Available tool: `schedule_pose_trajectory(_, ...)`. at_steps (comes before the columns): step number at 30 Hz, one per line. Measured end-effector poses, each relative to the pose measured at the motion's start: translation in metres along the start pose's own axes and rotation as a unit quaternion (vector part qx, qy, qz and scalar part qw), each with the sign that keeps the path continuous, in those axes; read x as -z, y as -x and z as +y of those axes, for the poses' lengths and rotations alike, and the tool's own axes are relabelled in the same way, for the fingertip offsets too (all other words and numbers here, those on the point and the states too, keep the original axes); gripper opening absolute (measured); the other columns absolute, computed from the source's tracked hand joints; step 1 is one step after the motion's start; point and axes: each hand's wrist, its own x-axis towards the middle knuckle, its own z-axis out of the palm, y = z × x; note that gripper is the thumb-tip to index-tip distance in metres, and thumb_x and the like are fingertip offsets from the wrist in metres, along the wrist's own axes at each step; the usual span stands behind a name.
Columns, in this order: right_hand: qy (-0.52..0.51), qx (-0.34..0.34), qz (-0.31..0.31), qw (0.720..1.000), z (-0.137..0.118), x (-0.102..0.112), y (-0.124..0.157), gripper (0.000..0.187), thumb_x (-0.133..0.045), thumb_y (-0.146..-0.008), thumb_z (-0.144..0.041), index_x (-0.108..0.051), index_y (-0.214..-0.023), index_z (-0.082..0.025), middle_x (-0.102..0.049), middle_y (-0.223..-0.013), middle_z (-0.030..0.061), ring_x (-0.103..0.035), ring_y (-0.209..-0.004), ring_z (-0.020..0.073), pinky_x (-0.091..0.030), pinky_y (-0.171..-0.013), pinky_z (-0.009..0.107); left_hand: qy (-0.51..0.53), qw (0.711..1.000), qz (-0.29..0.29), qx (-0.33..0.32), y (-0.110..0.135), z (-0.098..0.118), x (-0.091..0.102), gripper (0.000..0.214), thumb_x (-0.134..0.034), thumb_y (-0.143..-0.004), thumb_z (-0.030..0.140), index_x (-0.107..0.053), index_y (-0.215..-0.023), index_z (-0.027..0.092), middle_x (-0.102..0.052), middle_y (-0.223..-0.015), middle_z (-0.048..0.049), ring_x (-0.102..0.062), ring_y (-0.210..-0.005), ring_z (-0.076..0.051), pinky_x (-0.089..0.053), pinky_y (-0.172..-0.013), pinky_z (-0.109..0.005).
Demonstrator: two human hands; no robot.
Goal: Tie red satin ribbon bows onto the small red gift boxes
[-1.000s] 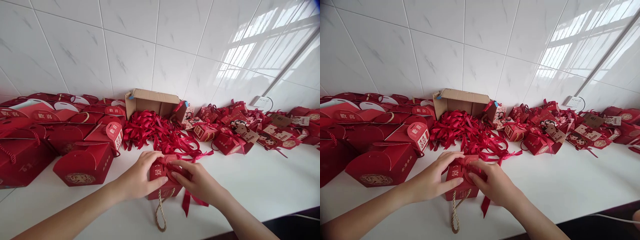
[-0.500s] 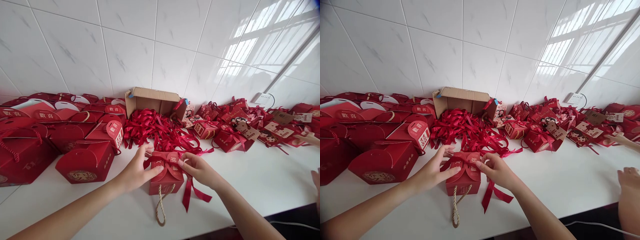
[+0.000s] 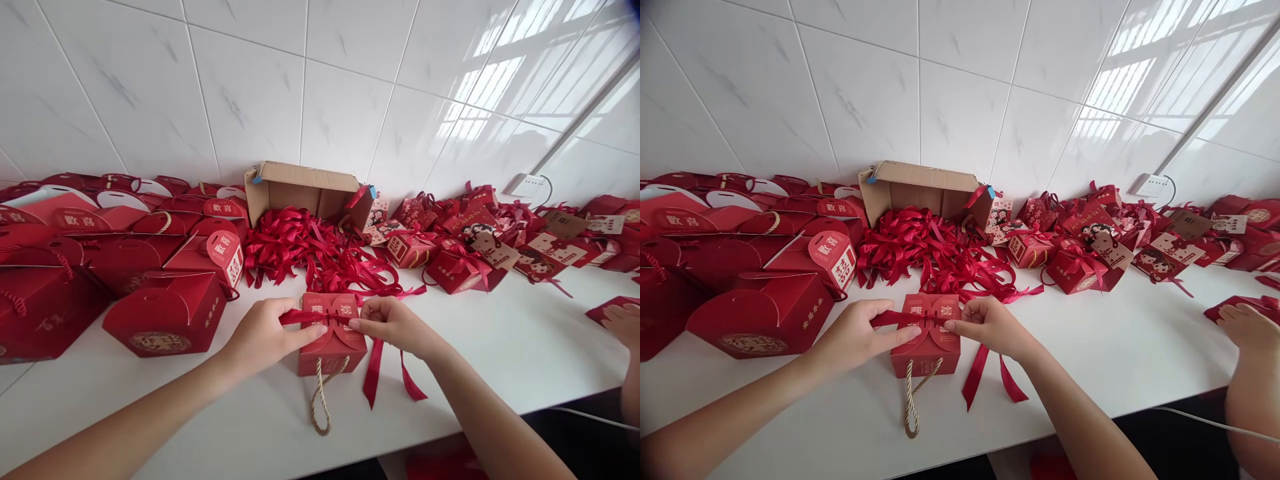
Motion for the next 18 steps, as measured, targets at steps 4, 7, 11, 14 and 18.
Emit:
schedule_pose_trajectory(4,0.006,0.009,-0.014,1.000,0.002,0.007,0.000,0.053,-0.066,-0.076,-0.061,-0.041,-0.056,-0.018,-0.026,-0.051,-0.0090,-0.019,-0.048,0.0055,-0.013,-0.045,0.025,-0.125,0.989,0.074,-0.034,0.004,-0.004,-0.002,0.047,-0.065,-0.071,0.059,-0.044,-0.055,0.020,-0.043,-0.054,0.0041,-0.040,-0.054,-0.012,-0.029,-0.052,-0.025)
schedule_pose_trajectory(7,0.008,0.028,0.009,1.000,0.006,0.014,-0.002,0.053,-0.073,-0.070,-0.059,-0.041,-0.056,-0.019,-0.027,-0.049,-0.0097,-0.019,-0.047,0.0051,-0.013,-0.045,0.024,-0.140,0.986,0.075,-0.049,0.001,-0.012,-0.002,0.058,-0.065,-0.070,0.063,-0.030,-0.053,0.020,-0.027,-0.054,0.0056,-0.030,-0.053,-0.010,-0.022,-0.051,-0.026)
schedule_pose_trajectory(11,0.015,0.049,0.015,0.999,0.012,0.019,-0.003,0.052,-0.074,-0.071,-0.056,-0.040,-0.056,-0.019,-0.027,-0.049,-0.0096,-0.019,-0.047,0.0052,-0.013,-0.045,0.024,-0.142,0.987,0.062,-0.047,-0.003,-0.019,0.000,0.065,-0.064,-0.068,0.068,-0.022,-0.055,0.020,-0.020,-0.057,0.0056,-0.026,-0.053,-0.010,-0.018,-0.051,-0.027)
schedule_pose_trajectory(14,0.027,0.052,0.015,0.998,0.014,0.019,-0.003,0.050,-0.071,-0.075,-0.056,-0.041,-0.057,-0.019,-0.026,-0.050,-0.0093,-0.019,-0.048,0.0056,-0.012,-0.045,0.024,-0.149,0.988,0.039,-0.020,-0.005,-0.020,0.000,0.065,-0.063,-0.067,0.071,-0.024,-0.055,0.020,-0.021,-0.057,0.0054,-0.027,-0.053,-0.010,-0.017,-0.050,-0.027)
schedule_pose_trajectory(18,0.051,0.059,-0.005,0.997,0.011,0.018,0.004,0.054,-0.060,-0.083,-0.058,-0.035,-0.055,-0.019,-0.022,-0.053,-0.0084,-0.017,-0.049,0.0062,-0.012,-0.045,0.024,-0.143,0.989,0.022,-0.007,-0.005,-0.022,-0.001,0.060,-0.062,-0.069,0.070,-0.031,-0.054,0.020,-0.027,-0.056,0.0051,-0.033,-0.053,-0.011,-0.022,-0.050,-0.026)
